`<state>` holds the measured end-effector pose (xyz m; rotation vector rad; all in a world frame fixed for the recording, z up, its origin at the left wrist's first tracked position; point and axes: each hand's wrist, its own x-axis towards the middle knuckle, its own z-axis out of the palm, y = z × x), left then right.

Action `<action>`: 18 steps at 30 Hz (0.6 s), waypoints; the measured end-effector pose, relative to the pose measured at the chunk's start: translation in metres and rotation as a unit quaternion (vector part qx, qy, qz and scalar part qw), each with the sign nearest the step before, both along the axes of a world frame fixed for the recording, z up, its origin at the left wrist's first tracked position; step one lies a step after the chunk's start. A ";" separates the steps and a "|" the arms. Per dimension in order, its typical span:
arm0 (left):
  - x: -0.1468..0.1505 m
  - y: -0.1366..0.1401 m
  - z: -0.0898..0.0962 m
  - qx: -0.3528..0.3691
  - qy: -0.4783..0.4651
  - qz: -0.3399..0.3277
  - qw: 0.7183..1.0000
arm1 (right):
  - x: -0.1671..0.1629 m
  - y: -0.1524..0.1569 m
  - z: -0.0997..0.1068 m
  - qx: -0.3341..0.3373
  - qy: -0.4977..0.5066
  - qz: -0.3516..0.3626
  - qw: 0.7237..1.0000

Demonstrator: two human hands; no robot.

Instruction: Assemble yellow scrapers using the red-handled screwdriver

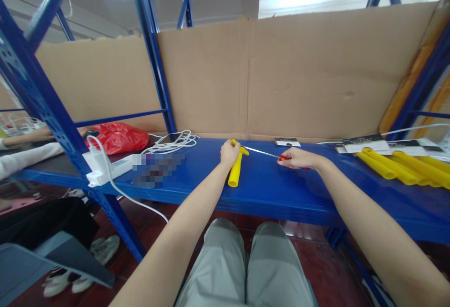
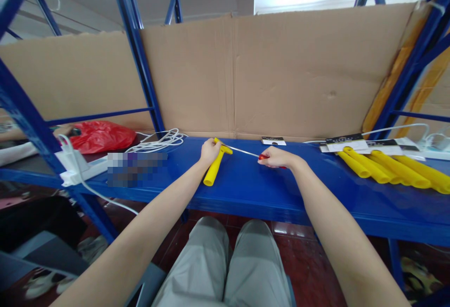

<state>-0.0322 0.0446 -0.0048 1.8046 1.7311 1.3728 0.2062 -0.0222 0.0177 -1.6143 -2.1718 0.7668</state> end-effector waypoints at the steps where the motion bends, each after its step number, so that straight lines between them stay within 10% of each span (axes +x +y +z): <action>1: 0.000 0.000 0.000 -0.012 -0.014 -0.009 1.000 | 0.000 0.000 0.000 0.002 0.000 -0.002 1.000; 18: -0.001 -0.006 -0.004 -0.140 -0.213 -0.123 0.959 | 0.014 0.007 -0.002 0.037 -0.023 0.001 0.999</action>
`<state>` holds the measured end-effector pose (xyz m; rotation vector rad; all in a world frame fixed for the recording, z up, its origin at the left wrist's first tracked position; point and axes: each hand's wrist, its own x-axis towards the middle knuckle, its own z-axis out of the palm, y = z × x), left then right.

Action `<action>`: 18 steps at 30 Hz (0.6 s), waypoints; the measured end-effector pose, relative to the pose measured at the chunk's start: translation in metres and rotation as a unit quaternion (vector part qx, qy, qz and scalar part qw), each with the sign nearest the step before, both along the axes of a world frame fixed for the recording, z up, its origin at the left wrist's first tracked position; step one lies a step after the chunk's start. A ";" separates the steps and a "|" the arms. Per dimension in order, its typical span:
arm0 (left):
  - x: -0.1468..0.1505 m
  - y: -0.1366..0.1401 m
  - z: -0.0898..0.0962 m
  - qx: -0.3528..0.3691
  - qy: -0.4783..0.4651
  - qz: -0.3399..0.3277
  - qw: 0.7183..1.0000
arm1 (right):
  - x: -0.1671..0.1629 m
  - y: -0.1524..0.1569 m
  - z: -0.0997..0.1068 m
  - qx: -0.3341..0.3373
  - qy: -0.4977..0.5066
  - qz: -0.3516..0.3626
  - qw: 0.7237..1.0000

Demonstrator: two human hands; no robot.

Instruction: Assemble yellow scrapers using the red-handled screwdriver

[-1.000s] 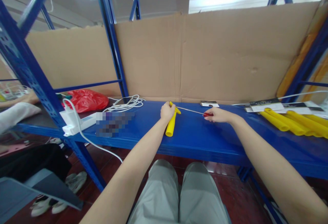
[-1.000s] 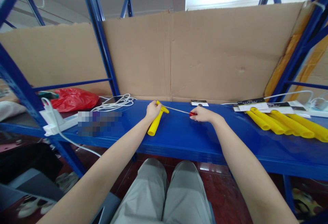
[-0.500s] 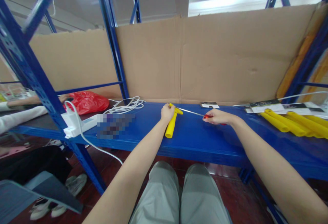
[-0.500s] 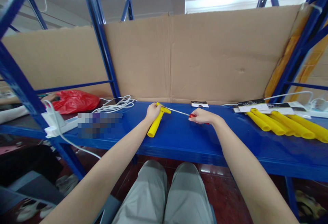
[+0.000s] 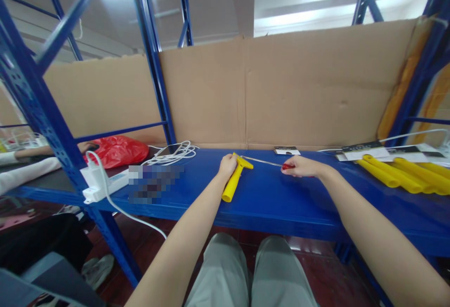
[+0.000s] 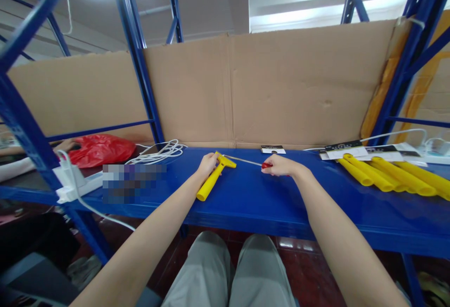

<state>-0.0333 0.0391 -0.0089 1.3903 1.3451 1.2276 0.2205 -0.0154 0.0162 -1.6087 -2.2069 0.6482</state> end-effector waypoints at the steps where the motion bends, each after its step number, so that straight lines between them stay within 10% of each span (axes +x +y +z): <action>1: 0.000 0.000 0.000 0.001 -0.003 0.001 1.000 | 0.000 0.000 0.000 0.001 0.002 0.003 1.000; 18: -0.001 0.013 -0.007 0.036 0.046 0.011 0.998 | -0.003 -0.001 0.003 0.019 -0.040 0.010 0.999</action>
